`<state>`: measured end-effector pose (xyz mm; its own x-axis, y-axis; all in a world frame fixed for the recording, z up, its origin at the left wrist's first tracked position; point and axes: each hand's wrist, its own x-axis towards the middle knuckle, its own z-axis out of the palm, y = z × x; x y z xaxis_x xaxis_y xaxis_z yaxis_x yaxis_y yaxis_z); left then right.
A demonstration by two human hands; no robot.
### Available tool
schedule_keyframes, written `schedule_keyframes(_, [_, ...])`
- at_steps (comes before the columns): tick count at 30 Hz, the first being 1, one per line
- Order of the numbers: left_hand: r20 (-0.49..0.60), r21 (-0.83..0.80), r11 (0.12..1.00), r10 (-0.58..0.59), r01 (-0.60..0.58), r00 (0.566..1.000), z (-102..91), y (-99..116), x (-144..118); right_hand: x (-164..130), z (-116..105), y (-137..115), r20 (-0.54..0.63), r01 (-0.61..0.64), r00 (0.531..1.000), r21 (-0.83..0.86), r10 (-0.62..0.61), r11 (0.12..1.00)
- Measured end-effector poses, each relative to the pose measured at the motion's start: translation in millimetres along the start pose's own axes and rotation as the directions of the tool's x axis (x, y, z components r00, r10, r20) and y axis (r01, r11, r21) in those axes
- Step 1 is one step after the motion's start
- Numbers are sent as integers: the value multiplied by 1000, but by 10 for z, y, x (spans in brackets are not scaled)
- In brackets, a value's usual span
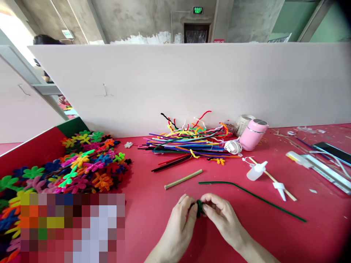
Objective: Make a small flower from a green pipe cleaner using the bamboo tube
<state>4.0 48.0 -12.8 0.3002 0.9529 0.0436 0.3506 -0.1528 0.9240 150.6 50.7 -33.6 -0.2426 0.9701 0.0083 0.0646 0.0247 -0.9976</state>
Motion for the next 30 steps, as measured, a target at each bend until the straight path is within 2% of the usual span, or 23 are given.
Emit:
schedule_keyframes(3, [110,-73,996,-52,60,993,-89,-30,-30,10,-35,-62,18,30,999,-94,-28,995])
schedule_keyframes(6, [226,-191,972,-88,133,970,-154,-76,-57,22,-49,-64,42,19,999,-89,-15,996])
schedule_keyframes(10, [289,-353,911,-113,215,951,-183,-125,-59,6,-38,-23,166,50,985,-57,-40,997])
schedule_keyframes(13, [348,-432,860,-120,272,930,-189,-156,-55,-11,-39,-36,166,97,983,-91,-81,991])
schedule_keyframes(19, [417,-640,638,-177,427,891,-136,-251,-78,-19,-70,-89,241,245,949,-159,-203,956])
schedule_keyframes(22, [415,-707,565,-155,425,896,-106,-273,-80,-35,-72,-71,235,321,934,-222,-269,921])
schedule_keyframes(25, [417,-697,596,-117,400,901,-111,-267,-77,-45,-76,-59,257,368,918,-266,-302,891])
schedule_keyframes(30, [456,-592,689,-143,419,879,-167,-249,-79,-32,-96,-77,329,373,905,-306,-270,876])
